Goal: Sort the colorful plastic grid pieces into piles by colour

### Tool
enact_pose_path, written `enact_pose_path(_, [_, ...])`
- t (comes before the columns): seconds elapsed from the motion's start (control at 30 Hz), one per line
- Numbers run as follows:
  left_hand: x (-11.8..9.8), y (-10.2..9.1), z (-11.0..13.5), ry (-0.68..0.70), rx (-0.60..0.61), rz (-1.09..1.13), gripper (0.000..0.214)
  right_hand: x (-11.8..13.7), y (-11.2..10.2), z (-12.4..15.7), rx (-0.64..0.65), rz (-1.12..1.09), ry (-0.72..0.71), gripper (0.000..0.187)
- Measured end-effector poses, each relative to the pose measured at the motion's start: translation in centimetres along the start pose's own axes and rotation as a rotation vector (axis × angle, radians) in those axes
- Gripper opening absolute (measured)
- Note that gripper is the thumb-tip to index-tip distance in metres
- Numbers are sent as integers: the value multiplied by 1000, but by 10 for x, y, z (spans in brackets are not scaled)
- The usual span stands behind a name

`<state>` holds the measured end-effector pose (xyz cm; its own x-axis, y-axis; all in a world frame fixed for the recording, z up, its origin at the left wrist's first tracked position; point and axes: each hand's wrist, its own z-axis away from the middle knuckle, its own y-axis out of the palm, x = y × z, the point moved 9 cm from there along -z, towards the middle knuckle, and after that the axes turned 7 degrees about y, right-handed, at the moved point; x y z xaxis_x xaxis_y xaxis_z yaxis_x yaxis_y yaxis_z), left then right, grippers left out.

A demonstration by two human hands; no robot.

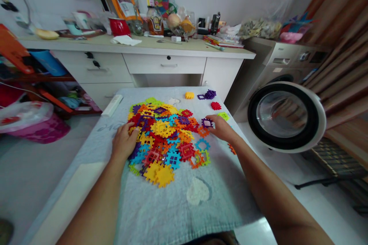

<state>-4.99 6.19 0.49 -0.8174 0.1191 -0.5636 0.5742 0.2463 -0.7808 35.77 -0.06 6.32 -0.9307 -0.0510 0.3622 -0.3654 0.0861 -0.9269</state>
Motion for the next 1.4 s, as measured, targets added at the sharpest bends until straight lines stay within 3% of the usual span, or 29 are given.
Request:
enact_pose_path(0.13, [1, 1, -1, 13, -2, -3, 51, -25, -24, -37, -108, 25, 70, 46])
enact_pose_path(0.4, [-1, -1, 0, 7, 6, -8, 52, -89, -57, -113, -309, 134, 385, 35])
enact_pose_path(0.73, [0, -2, -1, 2, -1, 7, 51, -111, -51, -178, -299, 215, 544, 36])
enact_pose_path(1.0, [1, -2, -1, 6, -17, 16, 49, -116, -42, -188, -304, 172, 595, 41])
enact_pose_path(1.17, [1, -1, -1, 10, -8, 16, 49, -112, -53, -176, -388, 110, 561, 44])
enact_pose_path(1.3, [2, -1, 0, 9, -22, 4, 49, -97, -64, -155, -467, 21, 486, 40])
enact_pose_path(1.4, [0, -3, 1, 14, -38, 14, 47, -74, -56, -138, -438, -44, 398, 33])
